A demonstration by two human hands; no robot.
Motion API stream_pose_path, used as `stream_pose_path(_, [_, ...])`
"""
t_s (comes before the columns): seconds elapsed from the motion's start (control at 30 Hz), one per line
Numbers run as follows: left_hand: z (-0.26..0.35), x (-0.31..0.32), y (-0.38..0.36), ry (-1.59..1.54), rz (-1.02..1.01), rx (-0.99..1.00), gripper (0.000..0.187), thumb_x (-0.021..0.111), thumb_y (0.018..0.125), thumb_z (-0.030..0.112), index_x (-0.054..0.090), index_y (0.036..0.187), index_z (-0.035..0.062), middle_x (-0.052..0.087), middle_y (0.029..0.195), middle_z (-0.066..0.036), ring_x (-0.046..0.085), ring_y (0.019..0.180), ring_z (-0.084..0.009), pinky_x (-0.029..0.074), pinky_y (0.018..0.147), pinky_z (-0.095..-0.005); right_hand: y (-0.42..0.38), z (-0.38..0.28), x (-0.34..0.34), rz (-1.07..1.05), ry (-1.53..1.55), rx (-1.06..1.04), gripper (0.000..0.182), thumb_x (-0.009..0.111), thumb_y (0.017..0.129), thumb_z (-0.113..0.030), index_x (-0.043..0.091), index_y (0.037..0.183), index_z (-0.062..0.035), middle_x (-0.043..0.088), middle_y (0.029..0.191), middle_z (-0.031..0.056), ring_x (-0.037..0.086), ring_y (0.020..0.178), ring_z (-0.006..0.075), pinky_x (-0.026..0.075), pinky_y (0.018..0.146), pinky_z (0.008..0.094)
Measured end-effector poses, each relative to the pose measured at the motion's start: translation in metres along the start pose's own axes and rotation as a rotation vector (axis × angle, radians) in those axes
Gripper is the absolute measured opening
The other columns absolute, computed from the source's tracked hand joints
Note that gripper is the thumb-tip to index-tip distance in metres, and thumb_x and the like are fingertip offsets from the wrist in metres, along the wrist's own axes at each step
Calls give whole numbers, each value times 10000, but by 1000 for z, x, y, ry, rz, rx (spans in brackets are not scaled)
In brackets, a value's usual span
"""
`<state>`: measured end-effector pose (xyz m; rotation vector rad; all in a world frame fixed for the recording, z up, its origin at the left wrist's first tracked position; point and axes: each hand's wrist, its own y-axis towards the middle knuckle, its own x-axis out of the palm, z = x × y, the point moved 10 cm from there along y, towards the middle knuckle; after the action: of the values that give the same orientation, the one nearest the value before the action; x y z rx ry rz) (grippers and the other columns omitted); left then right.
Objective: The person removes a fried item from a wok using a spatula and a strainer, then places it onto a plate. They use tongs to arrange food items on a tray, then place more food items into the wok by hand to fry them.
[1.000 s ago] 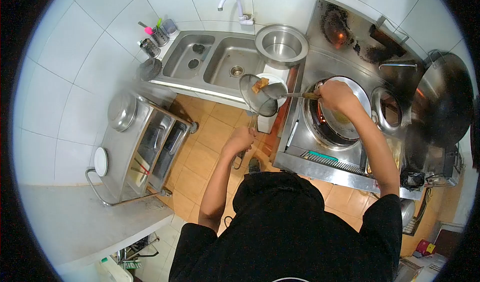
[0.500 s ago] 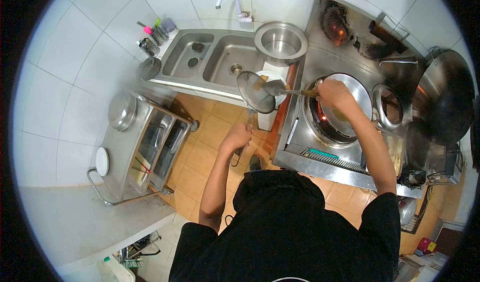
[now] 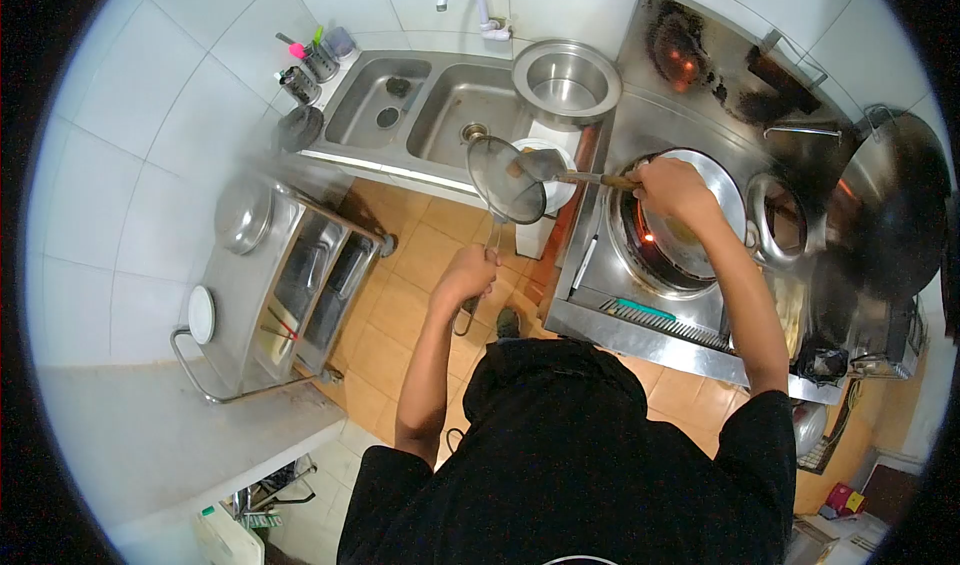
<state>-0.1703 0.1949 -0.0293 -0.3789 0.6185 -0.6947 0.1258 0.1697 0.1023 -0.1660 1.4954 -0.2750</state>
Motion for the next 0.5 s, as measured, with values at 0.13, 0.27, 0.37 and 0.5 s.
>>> stream_pose_path(0.13, [5,-10,-10,1,32,-12,304,438,946,224,575,874,-37,559,602,-110,576,477,-202,458,469,-335,-4,0,-9,32,55,-13,229,646,818,-221,716,988,-84,690,915,195,671,884,371,542,794,466])
stream_pose_path(0.27, [5,-21,-19,32,66,-17,296,436,936,201,575,849,-45,559,598,-130,586,479,-217,459,478,-346,-3,3,-8,37,37,-8,219,646,823,-221,719,1003,-119,693,916,181,671,881,364,540,786,472])
stream_pose_path(0.37, [2,-26,-24,6,87,-33,287,429,937,198,571,863,-40,558,597,-122,584,475,-216,459,479,-346,-9,4,-14,21,53,10,237,644,829,-224,708,1034,-124,691,923,179,669,874,363,541,771,470])
stream_pose_path(0.5, [0,-26,-30,-6,69,-49,297,430,951,222,567,885,-34,550,591,-116,582,473,-213,462,480,-343,-21,2,-27,46,59,0,270,633,838,-224,689,1095,-166,691,921,167,664,865,362,532,772,476])
